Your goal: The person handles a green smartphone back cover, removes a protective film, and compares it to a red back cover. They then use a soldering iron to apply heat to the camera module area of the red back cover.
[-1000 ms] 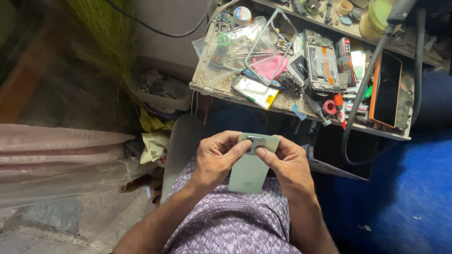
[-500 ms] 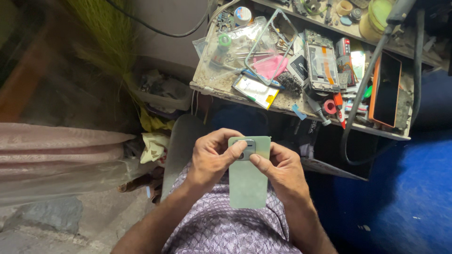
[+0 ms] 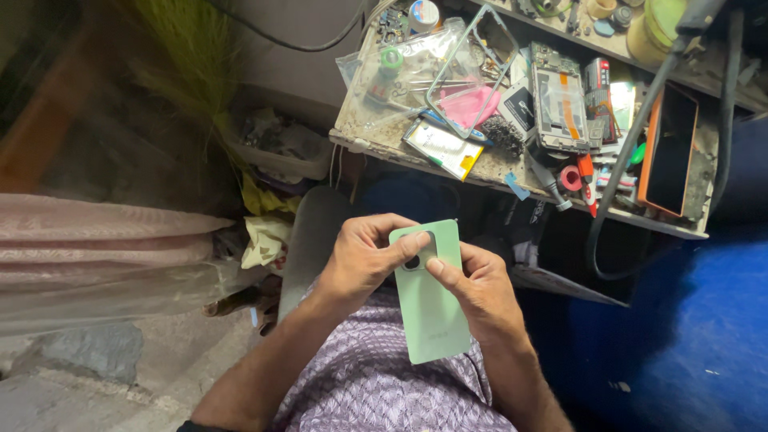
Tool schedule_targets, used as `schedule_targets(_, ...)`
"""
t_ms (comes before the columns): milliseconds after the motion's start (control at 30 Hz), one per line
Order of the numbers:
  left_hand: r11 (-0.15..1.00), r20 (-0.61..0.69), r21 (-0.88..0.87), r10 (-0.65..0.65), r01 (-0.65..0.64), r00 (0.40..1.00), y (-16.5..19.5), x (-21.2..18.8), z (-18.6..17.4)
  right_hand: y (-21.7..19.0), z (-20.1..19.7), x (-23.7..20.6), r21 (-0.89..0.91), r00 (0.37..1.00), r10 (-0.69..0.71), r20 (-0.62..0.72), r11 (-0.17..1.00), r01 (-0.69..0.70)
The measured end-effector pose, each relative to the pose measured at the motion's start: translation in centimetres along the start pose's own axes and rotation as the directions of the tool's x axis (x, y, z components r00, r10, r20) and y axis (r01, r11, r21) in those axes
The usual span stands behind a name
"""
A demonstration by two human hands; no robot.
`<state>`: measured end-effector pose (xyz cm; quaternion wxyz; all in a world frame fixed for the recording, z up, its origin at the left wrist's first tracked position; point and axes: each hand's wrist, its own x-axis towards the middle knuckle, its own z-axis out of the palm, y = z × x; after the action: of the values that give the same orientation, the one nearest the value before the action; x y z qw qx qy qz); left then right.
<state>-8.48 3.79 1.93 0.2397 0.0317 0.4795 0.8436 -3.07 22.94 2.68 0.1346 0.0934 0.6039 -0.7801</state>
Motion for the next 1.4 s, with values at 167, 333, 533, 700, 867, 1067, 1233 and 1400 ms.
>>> schedule_targets(167, 0.997, -0.04, 0.029, 0.066, -0.065, 0.997, 0.2, -0.1, 0.2, -0.1, -0.6, 0.2, 0.108, 0.992, 0.128, 0.002, 0.986, -0.127)
schedule_targets(333, 0.997, -0.027, 0.062, 0.055, -0.053, 0.998, 0.6, -0.3, 0.2, -0.1, -0.4, 0.2, 0.078, 0.992, 0.127, -0.011, 0.989, -0.125)
schedule_targets(533, 0.994, 0.054, 0.109, 0.02, -0.026, 0.998, 0.9, -0.7, -0.2, -0.3, 0.3, 0.0, 0.008, 1.0, 0.018, -0.024, 1.0, -0.018)
schedule_targets(700, 1.0, 0.023, 0.015, 0.026, -0.026, 0.999, 0.6, -1.0, -0.5, -0.5, 0.5, -0.1, -0.014, 0.999, -0.001, -0.032, 1.0, 0.001)
schedule_targets(867, 0.998, 0.0, 0.046, 0.043, -0.043, 0.999, 0.6, -1.1, -0.6, -1.0, 0.9, -0.4, -0.183, 0.992, -0.089, -0.091, 0.981, 0.071)
schedule_targets(1067, 0.996, -0.035, 0.087, 0.004, -0.001, 0.999, 0.8, -1.4, -0.1, -1.6, 1.3, -0.6, -0.206, 0.994, -0.101, -0.034, 0.974, 0.092)
schedule_targets(1233, 0.983, 0.009, 0.181, 0.044, -0.045, 0.999, 0.8, -1.4, -0.2, -1.7, 1.2, -0.6, -0.125, 1.0, -0.002, -0.002, 0.992, 0.002)
schedule_targets(1400, 0.982, 0.017, 0.18, 0.045, -0.048, 0.999, 0.6, -1.6, -0.5, -1.9, 0.7, -0.2, -0.032, 0.996, 0.074, 0.044, 0.997, -0.073)
